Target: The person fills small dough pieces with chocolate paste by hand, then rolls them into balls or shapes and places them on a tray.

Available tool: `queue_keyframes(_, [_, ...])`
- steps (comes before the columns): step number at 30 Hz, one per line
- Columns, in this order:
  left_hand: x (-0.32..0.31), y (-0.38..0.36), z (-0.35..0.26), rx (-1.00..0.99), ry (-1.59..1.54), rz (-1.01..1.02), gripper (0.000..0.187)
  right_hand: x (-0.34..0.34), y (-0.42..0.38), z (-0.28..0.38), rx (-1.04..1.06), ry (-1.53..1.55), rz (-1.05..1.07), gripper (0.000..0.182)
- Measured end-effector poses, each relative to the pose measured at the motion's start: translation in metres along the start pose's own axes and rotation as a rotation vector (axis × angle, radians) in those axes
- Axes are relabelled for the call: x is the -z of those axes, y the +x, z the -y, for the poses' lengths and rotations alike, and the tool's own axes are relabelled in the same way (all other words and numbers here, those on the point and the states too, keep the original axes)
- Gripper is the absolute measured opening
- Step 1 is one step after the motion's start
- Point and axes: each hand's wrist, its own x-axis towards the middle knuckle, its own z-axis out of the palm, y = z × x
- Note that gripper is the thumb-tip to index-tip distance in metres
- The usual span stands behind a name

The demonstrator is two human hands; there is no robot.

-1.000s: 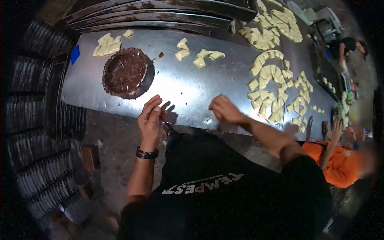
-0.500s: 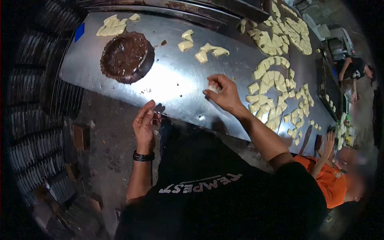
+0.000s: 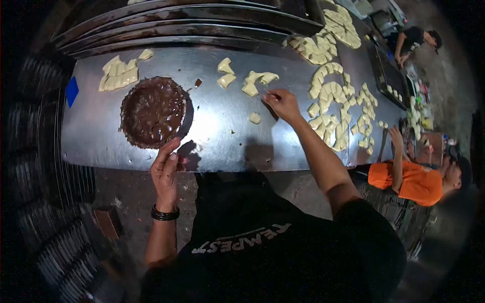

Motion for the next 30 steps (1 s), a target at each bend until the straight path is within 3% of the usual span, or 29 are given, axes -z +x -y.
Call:
queue_keyframes(6, [-0.052,0.002,-0.007,-0.070,-0.060,0.136,0.027,-0.038,0.034,0.048,0.003,-0.099,0.000,0.022])
queue_keyframes(10, [-0.087,-0.024,0.013,-0.041,-0.066,0.091,0.037,-0.011,0.019,0.016,-0.017,0.473,0.211,0.019])
queue_keyframes(12, [-0.107,-0.043,0.026,-0.004,-0.061,0.025,0.033,0.033,-0.011,0.005,-0.304,0.908,0.342,0.032])
queue_keyframes(14, [-0.133,-0.054,0.042,0.043,-0.099,-0.038,0.027,0.076,-0.039,0.003,-0.432,1.007,0.388,0.040])
queue_keyframes(16, [-0.162,-0.057,0.056,0.069,-0.051,-0.005,0.030,0.085,-0.065,-0.003,-0.404,1.030,0.408,0.038])
queue_keyframes(18, [-0.201,-0.053,0.062,-0.027,-0.085,-0.085,0.032,0.090,-0.090,0.002,-0.386,1.032,0.413,0.026])
queue_keyframes(20, [-0.229,-0.048,0.072,-0.286,-0.132,-0.213,0.031,0.078,-0.115,0.013,-0.219,1.020,0.463,0.024])
queue_keyframes(22, [-0.232,-0.044,0.075,-0.301,-0.178,-0.292,0.027,0.067,-0.139,0.025,-0.158,1.043,0.610,0.034])
queue_keyframes(25, [-0.210,-0.048,0.050,-0.242,-0.086,-0.237,0.029,0.082,-0.132,0.060,-0.372,1.369,0.833,0.053])
queue_keyframes(26, [-0.199,-0.049,0.047,-0.211,-0.036,-0.164,0.030,0.079,-0.129,0.062,-0.388,1.333,0.984,0.058])
queue_keyframes(27, [-0.190,-0.042,0.056,-0.381,0.064,-0.145,0.039,0.078,-0.125,0.063,-0.404,1.289,1.126,0.062])
queue_keyframes(28, [-0.178,-0.037,0.063,-0.425,0.250,-0.191,0.049,0.074,-0.119,0.068,-0.415,1.236,1.258,0.067])
queue_keyframes(29, [-0.169,-0.033,0.069,-0.398,0.188,-0.189,0.055,0.082,-0.113,0.099,-0.510,1.119,1.326,0.072])
queue_keyframes(30, [-0.162,-0.032,0.073,-0.368,0.121,-0.183,0.061,0.072,-0.101,0.106,-0.467,1.021,1.431,0.073])
